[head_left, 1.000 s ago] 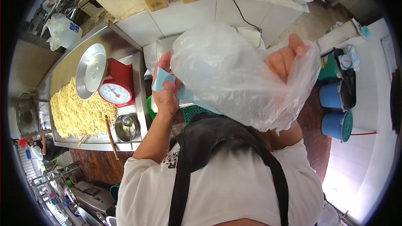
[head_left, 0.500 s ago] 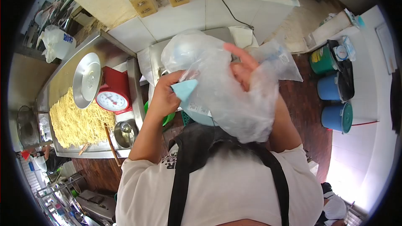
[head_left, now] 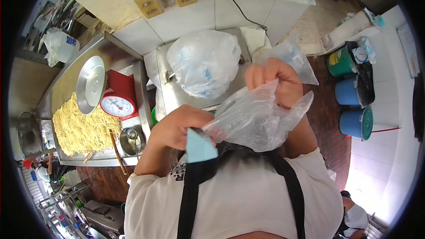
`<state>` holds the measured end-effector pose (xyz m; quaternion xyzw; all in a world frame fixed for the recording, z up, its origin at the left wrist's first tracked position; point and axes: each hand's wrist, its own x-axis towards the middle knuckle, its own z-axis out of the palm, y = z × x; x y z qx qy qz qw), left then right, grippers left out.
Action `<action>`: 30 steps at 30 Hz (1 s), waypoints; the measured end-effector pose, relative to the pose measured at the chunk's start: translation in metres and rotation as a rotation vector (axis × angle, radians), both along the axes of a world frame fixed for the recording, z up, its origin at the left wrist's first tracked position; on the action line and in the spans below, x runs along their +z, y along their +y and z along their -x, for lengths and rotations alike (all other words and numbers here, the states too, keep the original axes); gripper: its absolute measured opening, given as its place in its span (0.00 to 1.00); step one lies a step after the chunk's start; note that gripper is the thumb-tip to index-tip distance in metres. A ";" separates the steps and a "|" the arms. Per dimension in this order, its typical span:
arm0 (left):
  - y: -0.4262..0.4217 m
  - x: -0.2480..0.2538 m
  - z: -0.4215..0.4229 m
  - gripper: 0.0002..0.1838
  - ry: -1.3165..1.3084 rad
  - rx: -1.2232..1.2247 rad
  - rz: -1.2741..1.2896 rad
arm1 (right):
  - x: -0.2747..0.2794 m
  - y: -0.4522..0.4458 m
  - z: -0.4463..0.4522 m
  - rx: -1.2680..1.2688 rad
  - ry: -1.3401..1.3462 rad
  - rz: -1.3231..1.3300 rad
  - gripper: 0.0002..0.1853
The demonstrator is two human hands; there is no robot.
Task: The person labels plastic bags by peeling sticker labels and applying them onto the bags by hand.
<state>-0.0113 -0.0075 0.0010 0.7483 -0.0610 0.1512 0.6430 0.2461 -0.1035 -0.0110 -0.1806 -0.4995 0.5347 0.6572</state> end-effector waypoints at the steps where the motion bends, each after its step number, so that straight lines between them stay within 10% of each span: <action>1: -0.002 -0.005 -0.003 0.13 0.037 0.019 0.009 | -0.004 -0.008 -0.005 0.057 0.071 0.103 0.04; 8: -0.005 -0.039 -0.021 0.11 -0.118 0.222 0.370 | -0.027 -0.052 -0.063 0.137 -0.257 0.616 0.15; 12: -0.027 -0.003 -0.050 0.15 -0.115 0.573 -0.068 | -0.022 -0.077 -0.056 -0.489 0.287 0.606 0.19; 16: -0.028 0.007 -0.065 0.33 -0.371 0.592 -0.430 | -0.029 -0.088 -0.069 -0.542 0.386 0.601 0.19; 23: -0.023 -0.114 -0.196 0.40 0.344 0.278 0.777 | -0.050 -0.123 -0.142 -0.225 0.139 0.614 0.18; 30: -0.035 0.009 -0.191 0.26 -0.210 0.601 -0.268 | -0.053 -0.138 -0.240 0.247 -0.215 0.381 0.17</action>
